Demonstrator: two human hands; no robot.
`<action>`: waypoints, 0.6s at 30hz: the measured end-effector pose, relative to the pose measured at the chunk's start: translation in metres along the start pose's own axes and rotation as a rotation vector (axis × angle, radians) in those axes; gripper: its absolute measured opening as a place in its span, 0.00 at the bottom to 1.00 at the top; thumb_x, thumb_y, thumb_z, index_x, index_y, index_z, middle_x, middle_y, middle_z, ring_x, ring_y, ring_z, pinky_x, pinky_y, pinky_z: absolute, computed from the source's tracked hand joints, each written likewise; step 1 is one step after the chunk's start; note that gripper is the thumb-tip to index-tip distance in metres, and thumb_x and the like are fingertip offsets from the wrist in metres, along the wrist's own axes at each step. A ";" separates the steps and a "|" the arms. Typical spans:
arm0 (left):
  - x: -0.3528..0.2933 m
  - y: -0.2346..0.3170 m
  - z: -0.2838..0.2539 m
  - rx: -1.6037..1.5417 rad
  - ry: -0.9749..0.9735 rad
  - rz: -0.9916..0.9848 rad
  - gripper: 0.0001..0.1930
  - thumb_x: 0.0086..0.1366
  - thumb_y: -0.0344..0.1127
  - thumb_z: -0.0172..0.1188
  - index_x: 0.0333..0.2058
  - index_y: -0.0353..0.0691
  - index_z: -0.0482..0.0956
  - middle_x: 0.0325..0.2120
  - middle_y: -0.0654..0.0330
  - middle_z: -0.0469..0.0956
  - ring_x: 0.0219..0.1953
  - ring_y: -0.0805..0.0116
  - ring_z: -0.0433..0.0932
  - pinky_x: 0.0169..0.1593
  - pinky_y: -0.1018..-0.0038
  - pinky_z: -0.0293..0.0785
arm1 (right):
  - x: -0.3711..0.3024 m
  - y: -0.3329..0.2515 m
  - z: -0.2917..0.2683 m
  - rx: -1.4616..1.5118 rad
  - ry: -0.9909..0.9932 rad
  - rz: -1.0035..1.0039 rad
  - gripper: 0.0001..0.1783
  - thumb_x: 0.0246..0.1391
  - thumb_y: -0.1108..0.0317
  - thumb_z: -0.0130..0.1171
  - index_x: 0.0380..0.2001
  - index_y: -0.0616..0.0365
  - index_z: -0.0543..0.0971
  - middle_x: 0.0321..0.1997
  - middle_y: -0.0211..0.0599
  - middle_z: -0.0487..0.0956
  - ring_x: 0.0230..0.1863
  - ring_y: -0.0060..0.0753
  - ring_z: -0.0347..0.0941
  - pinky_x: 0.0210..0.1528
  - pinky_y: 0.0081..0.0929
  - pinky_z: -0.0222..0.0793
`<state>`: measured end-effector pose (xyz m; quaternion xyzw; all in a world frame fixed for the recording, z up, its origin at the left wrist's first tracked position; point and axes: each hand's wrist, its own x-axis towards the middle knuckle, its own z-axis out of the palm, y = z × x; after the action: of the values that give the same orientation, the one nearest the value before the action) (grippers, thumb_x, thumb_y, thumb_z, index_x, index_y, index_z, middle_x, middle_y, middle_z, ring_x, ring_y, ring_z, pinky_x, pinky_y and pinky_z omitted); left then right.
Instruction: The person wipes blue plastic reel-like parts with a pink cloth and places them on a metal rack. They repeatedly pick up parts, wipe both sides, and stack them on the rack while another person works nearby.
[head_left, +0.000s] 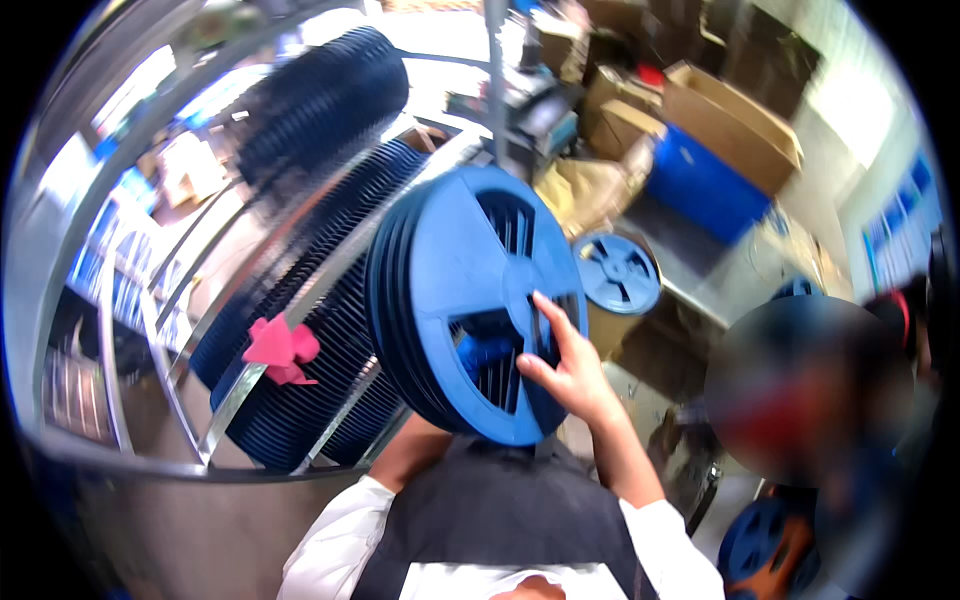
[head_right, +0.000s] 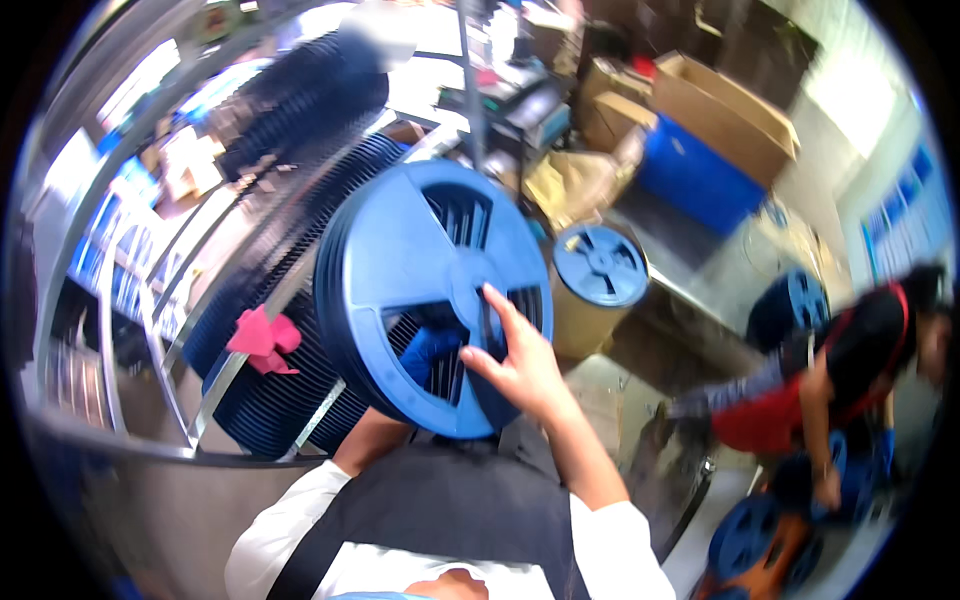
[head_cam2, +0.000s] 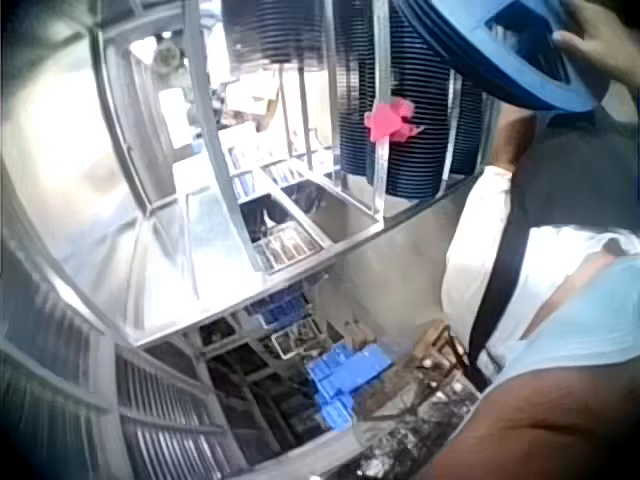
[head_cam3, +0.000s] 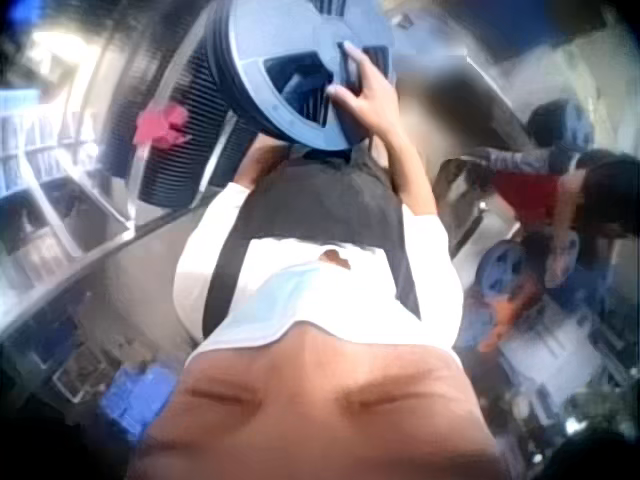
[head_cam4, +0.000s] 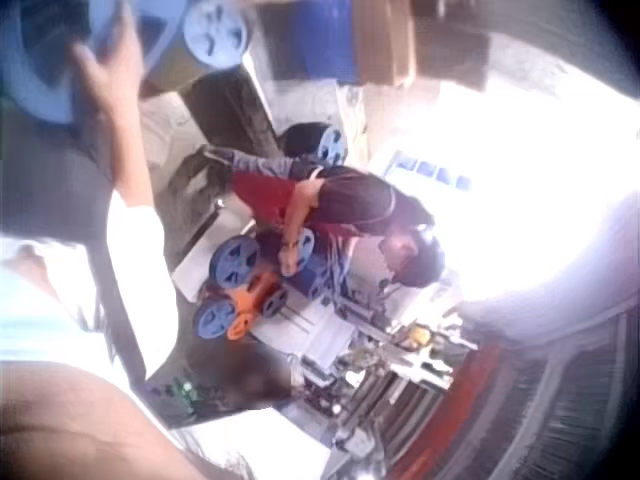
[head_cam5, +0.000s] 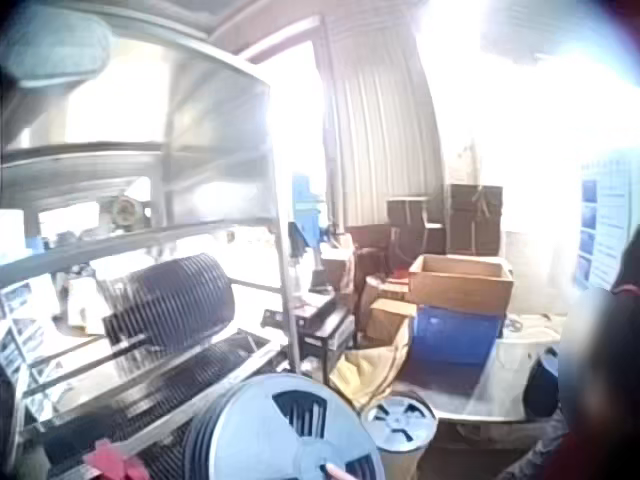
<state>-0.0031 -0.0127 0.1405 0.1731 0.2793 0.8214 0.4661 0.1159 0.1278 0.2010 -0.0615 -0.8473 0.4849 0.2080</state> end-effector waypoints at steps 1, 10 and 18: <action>-0.009 0.014 0.002 0.042 0.051 0.070 0.30 0.63 0.50 0.57 0.58 0.38 0.66 0.54 0.51 0.71 0.56 0.59 0.71 0.61 0.62 0.66 | 0.013 -0.005 0.007 0.132 -0.082 0.013 0.45 0.47 0.50 0.66 0.65 0.54 0.59 0.62 0.51 0.68 0.64 0.49 0.63 0.64 0.36 0.59; -0.140 0.154 0.024 0.945 0.829 0.637 0.27 0.64 0.43 0.59 0.58 0.38 0.65 0.55 0.52 0.70 0.54 0.61 0.71 0.58 0.66 0.68 | 0.118 -0.090 0.155 0.544 -0.690 -0.325 0.43 0.53 0.54 0.55 0.68 0.54 0.50 0.66 0.55 0.60 0.67 0.50 0.58 0.66 0.36 0.54; -0.154 0.281 -0.070 0.595 0.839 0.870 0.26 0.64 0.32 0.57 0.60 0.37 0.62 0.54 0.55 0.70 0.53 0.63 0.72 0.55 0.70 0.73 | 0.222 -0.140 0.291 0.652 -0.914 -0.220 0.38 0.59 0.53 0.49 0.68 0.51 0.50 0.60 0.56 0.66 0.61 0.43 0.63 0.64 0.33 0.53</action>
<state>-0.1518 -0.2818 0.2561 0.0570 0.5559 0.8201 -0.1230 -0.1911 -0.1087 0.2556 0.3105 -0.6591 0.6740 -0.1220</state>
